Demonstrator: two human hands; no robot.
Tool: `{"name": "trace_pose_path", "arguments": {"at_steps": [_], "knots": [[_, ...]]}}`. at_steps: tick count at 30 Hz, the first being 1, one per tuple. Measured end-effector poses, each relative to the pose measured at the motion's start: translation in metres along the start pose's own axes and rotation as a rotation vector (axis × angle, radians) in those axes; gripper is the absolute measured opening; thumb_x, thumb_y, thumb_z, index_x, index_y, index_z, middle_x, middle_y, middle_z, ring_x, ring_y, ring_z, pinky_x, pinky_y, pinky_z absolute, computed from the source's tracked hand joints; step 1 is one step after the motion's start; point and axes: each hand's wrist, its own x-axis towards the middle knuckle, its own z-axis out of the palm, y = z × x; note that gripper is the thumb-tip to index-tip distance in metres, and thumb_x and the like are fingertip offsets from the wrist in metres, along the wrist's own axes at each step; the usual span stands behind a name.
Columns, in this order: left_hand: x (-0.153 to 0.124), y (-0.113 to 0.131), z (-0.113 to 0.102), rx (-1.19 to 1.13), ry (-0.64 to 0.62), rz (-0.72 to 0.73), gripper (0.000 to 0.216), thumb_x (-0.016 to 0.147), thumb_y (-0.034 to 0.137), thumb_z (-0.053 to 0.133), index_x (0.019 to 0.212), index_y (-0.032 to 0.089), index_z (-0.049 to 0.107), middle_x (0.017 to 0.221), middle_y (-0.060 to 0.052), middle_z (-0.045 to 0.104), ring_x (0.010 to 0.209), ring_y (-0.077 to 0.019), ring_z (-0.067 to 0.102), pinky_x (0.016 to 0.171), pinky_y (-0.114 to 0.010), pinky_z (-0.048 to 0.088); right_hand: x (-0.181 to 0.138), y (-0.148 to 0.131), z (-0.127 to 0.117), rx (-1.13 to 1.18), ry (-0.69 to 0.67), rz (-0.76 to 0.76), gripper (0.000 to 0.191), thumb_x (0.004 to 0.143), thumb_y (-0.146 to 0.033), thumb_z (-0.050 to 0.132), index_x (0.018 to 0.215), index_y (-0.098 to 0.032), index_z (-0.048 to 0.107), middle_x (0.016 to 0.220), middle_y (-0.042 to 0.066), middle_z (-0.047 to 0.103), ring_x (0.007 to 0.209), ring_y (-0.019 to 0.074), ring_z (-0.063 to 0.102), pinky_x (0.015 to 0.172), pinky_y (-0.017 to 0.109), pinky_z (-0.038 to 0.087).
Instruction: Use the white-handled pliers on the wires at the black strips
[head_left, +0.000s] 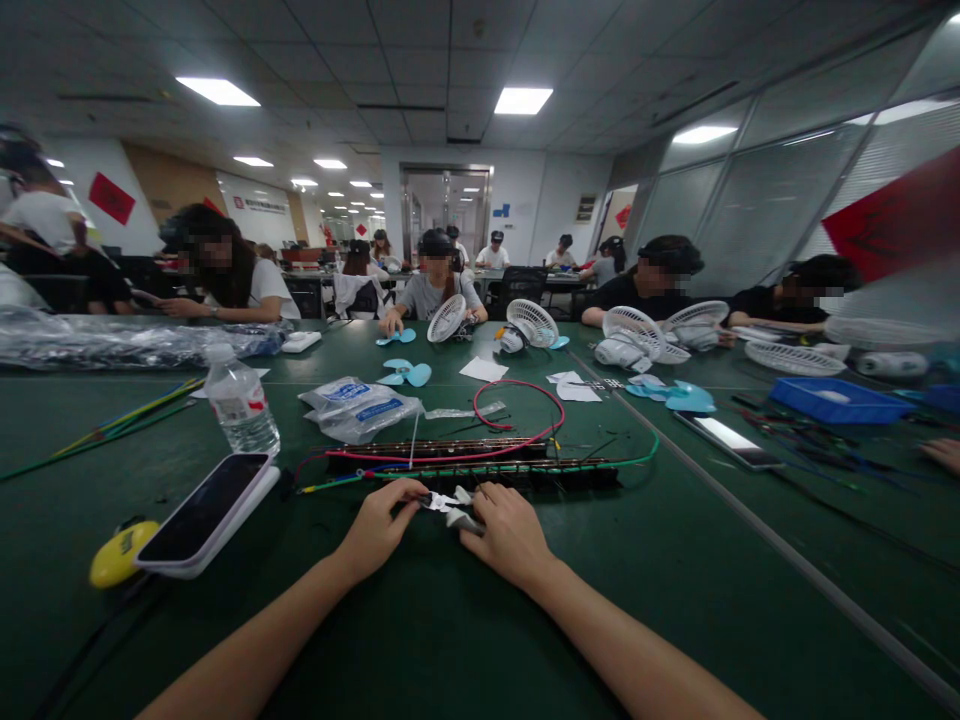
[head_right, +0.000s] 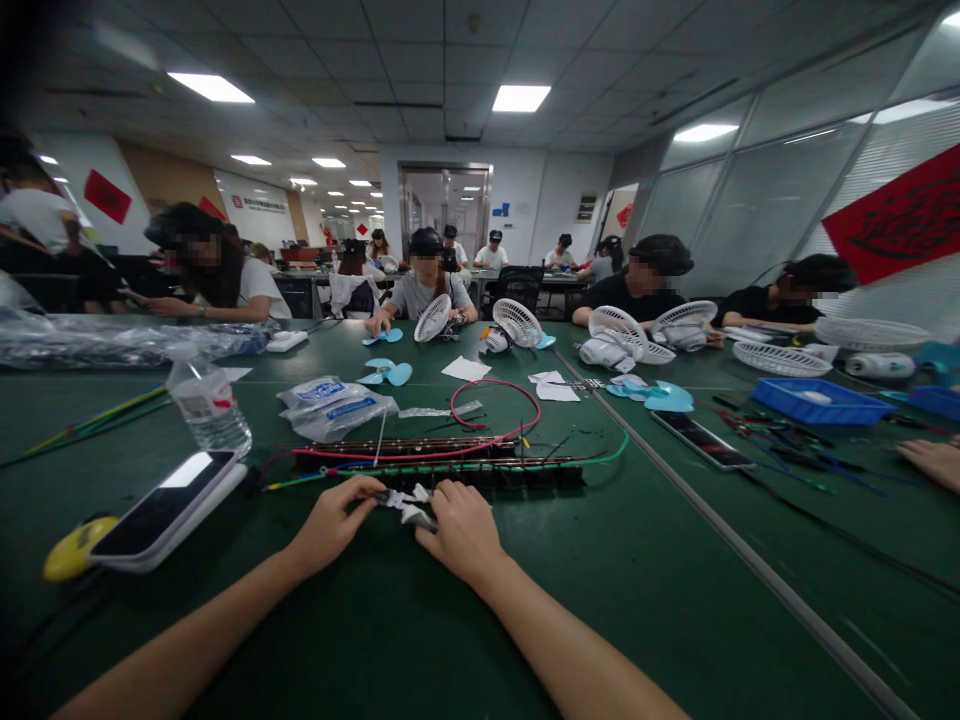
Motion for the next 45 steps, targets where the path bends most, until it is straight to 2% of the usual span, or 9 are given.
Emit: {"name": "trace_pose_path", "arguments": {"at_steps": [22,28,37,45], "knots": [[0.001,0.001,-0.001,0.108,-0.091,0.079,0.020,0.089,0.013,0.047,0.097,0.020,0.064,0.094,-0.004,0.066,0.089,-0.0180,0.062,0.083,-0.032,0.048,0.000,-0.007,-0.011,-0.024,-0.126,0.093,0.023,0.077,-0.042,0.058,0.082,-0.019,0.061,0.089,0.006,0.062,0.081,0.0193,0.056,0.063,0.027,0.037],[0.001,0.005,-0.003,0.092,-0.094,0.068,0.020,0.089,0.012,0.048,0.098,0.020,0.064,0.095,-0.004,0.066,0.089,-0.0181,0.062,0.084,-0.031,0.048,-0.001,-0.005,-0.006,-0.013,-0.080,0.067,0.021,0.076,-0.039,0.060,0.082,-0.019,0.059,0.089,0.005,0.060,0.081,0.0191,0.053,0.065,0.028,0.036],[0.000,0.003,-0.002,-0.015,-0.014,-0.013,0.021,0.083,0.010,0.051,0.098,0.019,0.064,0.097,-0.004,0.068,0.090,-0.0189,0.064,0.083,-0.032,0.051,0.001,0.000,0.000,0.034,0.041,-0.025,0.019,0.074,-0.033,0.061,0.083,-0.018,0.054,0.094,0.007,0.055,0.087,0.0215,0.047,0.074,0.032,0.034],[-0.001,-0.002,-0.001,-0.153,-0.013,-0.104,0.023,0.081,0.009,0.051,0.099,0.018,0.062,0.096,-0.004,0.068,0.091,-0.0186,0.065,0.086,-0.033,0.051,0.000,-0.002,-0.005,0.096,0.052,-0.101,0.017,0.077,-0.032,0.059,0.085,-0.018,0.052,0.098,0.009,0.054,0.091,0.0224,0.047,0.074,0.033,0.035]]}}
